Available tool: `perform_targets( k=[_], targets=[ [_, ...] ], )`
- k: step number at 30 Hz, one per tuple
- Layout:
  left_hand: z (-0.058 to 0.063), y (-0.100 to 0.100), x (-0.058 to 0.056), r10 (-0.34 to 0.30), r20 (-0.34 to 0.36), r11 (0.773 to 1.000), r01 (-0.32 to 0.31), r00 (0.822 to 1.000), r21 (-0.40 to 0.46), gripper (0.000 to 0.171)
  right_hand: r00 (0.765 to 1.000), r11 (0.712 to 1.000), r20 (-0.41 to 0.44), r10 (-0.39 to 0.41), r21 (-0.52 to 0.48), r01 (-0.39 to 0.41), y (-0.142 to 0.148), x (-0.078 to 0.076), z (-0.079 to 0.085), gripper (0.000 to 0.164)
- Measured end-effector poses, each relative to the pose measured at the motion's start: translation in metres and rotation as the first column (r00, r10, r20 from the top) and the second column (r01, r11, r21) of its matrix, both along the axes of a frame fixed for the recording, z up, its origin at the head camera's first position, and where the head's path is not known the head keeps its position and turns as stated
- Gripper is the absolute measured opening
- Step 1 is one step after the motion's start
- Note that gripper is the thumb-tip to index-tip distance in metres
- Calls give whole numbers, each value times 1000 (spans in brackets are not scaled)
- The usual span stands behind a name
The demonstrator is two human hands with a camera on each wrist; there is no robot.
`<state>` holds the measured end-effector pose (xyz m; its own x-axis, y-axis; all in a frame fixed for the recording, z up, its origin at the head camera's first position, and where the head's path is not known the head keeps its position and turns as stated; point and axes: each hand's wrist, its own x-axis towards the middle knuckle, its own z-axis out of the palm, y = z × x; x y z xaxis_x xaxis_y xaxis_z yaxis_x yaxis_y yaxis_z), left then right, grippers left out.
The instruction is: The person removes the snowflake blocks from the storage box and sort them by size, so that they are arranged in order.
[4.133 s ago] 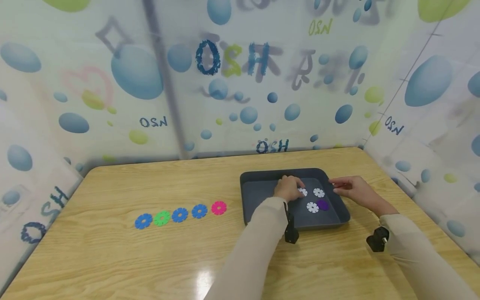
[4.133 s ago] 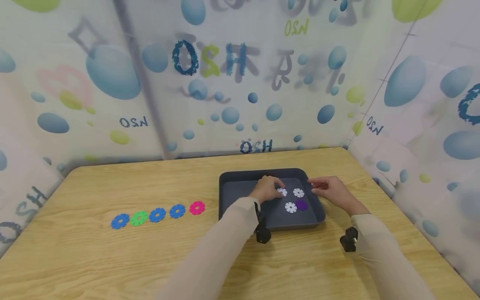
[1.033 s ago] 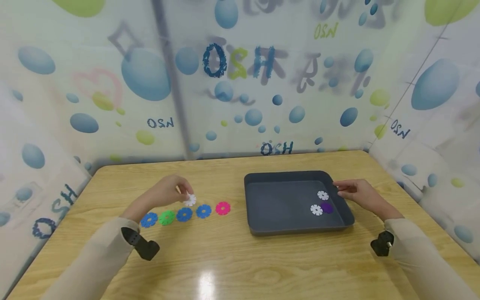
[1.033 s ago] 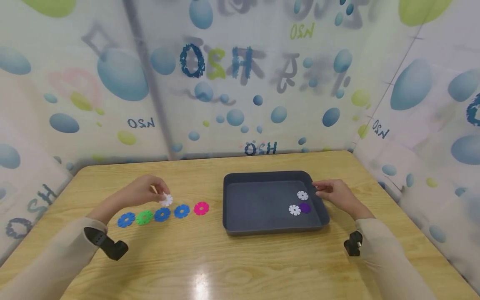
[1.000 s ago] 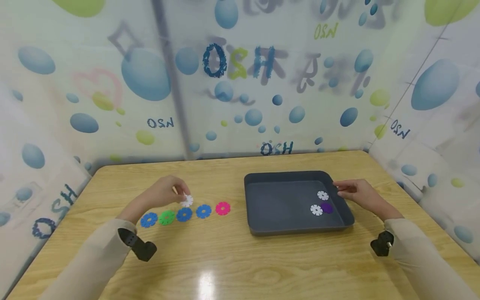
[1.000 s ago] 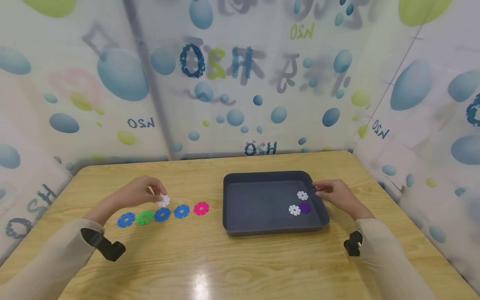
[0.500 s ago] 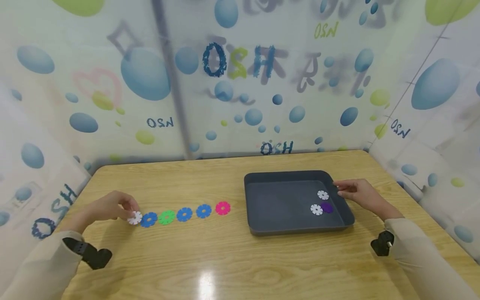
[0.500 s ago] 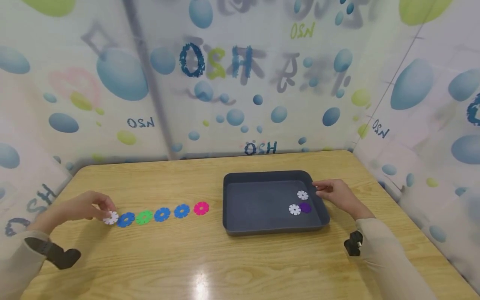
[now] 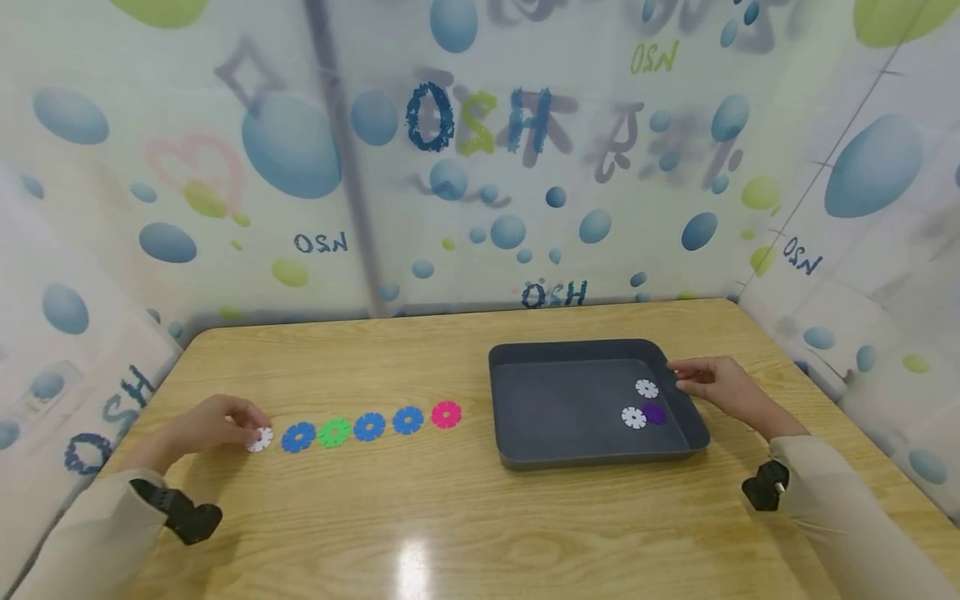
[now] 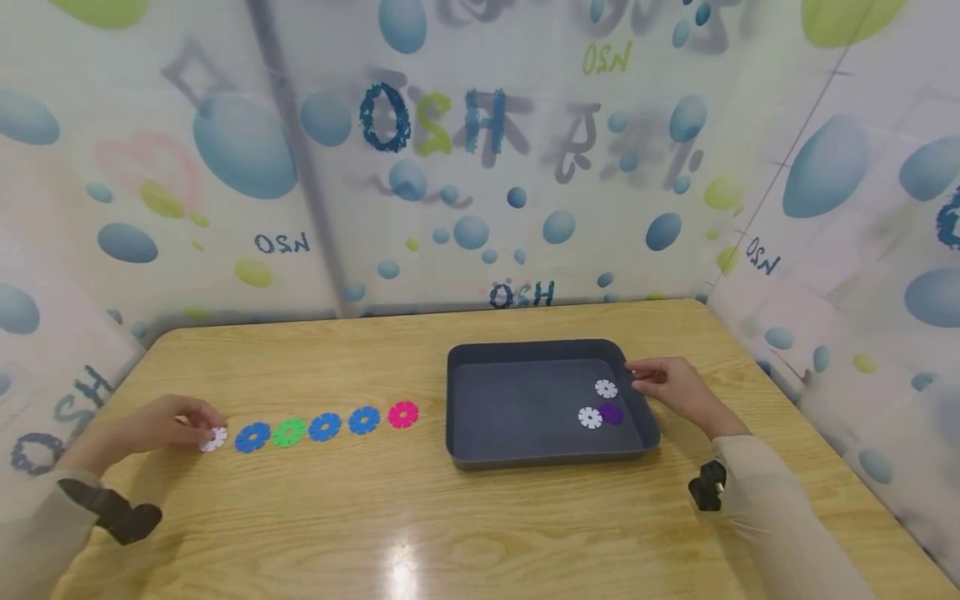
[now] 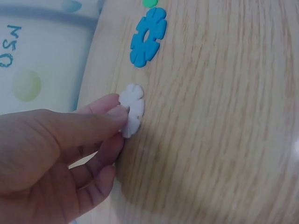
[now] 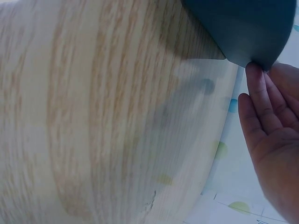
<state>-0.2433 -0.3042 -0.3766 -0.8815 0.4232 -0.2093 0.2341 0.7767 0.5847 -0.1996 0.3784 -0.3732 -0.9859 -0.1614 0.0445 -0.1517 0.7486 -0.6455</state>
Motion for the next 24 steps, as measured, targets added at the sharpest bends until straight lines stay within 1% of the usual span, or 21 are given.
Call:
perform_targets(
  k=[5, 9, 13, 16, 19, 20, 23, 24],
  targets=[
    [-6, 0, -2, -8, 10, 999, 8, 1000, 47, 14, 1000, 1000, -4, -8, 1, 8, 0, 0, -1, 35],
    [-7, -1, -1, -15, -3, 999, 15, 1000, 52, 13, 1000, 1000, -1, -11, 3, 11, 0, 0, -1, 35],
    [-4, 0, 0, -5, -6, 999, 5, 1000, 37, 14, 1000, 1000, 7, -7, 2, 7, 0, 0, 0, 36],
    [3, 6, 0, 25, -32, 999, -24, 999, 22, 15, 1000, 1000, 7, -7, 3, 7, 1, 0, 0, 36],
    [13, 19, -1, 33, -87, 999, -31, 996, 30, 17, 1000, 1000, 2, -2, 4, 2, 1, 0, -1, 36],
    [17, 25, -2, 27, -104, 999, -24, 994, 37, 18, 1000, 1000, 1, -2, 4, 2, 1, 0, -1, 36],
    [27, 49, -4, -19, -169, 997, 33, 985, 75, 17, 1000, 1000, -1, 0, 0, 0, 1, 0, -1, 36],
    [31, 59, -4, -36, -179, 995, 52, 983, 88, 16, 1000, 1000, -1, -1, 1, 1, 1, 0, -1, 36]
  ],
)
